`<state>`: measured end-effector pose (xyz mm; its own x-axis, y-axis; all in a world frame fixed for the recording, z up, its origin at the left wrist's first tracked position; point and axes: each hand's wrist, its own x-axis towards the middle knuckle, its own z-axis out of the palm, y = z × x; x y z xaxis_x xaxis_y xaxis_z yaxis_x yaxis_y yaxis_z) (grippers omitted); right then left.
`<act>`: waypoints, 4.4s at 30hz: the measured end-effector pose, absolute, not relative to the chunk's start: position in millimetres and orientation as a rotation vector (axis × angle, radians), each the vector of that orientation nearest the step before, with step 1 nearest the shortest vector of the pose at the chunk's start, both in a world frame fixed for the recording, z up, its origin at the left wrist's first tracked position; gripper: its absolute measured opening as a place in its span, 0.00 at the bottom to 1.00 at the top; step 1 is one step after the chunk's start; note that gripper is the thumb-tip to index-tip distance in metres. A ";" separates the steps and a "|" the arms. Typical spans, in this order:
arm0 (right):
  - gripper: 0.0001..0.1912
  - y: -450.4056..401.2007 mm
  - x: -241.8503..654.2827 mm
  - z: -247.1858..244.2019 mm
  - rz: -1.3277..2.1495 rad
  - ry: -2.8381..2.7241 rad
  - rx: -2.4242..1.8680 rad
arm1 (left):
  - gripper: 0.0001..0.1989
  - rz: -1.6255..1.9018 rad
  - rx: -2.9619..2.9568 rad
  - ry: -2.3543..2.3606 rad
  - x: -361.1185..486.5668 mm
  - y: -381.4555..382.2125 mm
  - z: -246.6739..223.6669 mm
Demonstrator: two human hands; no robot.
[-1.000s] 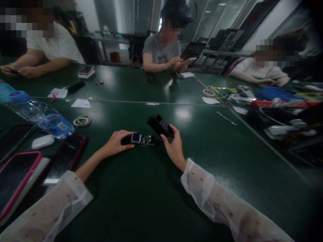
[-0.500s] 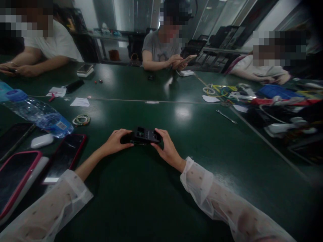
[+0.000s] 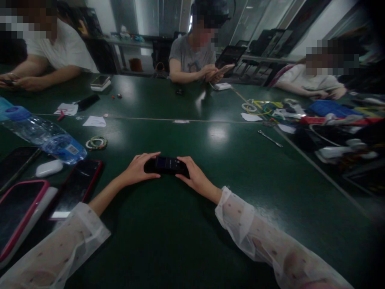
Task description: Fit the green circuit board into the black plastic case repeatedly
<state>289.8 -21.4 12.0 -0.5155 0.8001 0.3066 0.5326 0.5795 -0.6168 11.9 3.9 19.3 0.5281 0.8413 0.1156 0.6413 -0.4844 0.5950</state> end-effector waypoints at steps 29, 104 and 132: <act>0.32 -29.6 291.7 14.8 0.415 -2.389 -0.974 | 0.33 0.434 2.208 1.057 9.7 3.3 24.8; 0.30 -22.5 290.5 12.7 0.632 -2.221 -0.983 | 0.32 0.564 2.126 1.062 24.0 -2.0 23.6; 0.31 -24.3 291.0 13.8 0.664 -2.175 -1.036 | 0.31 0.584 2.159 1.052 24.2 -0.2 20.2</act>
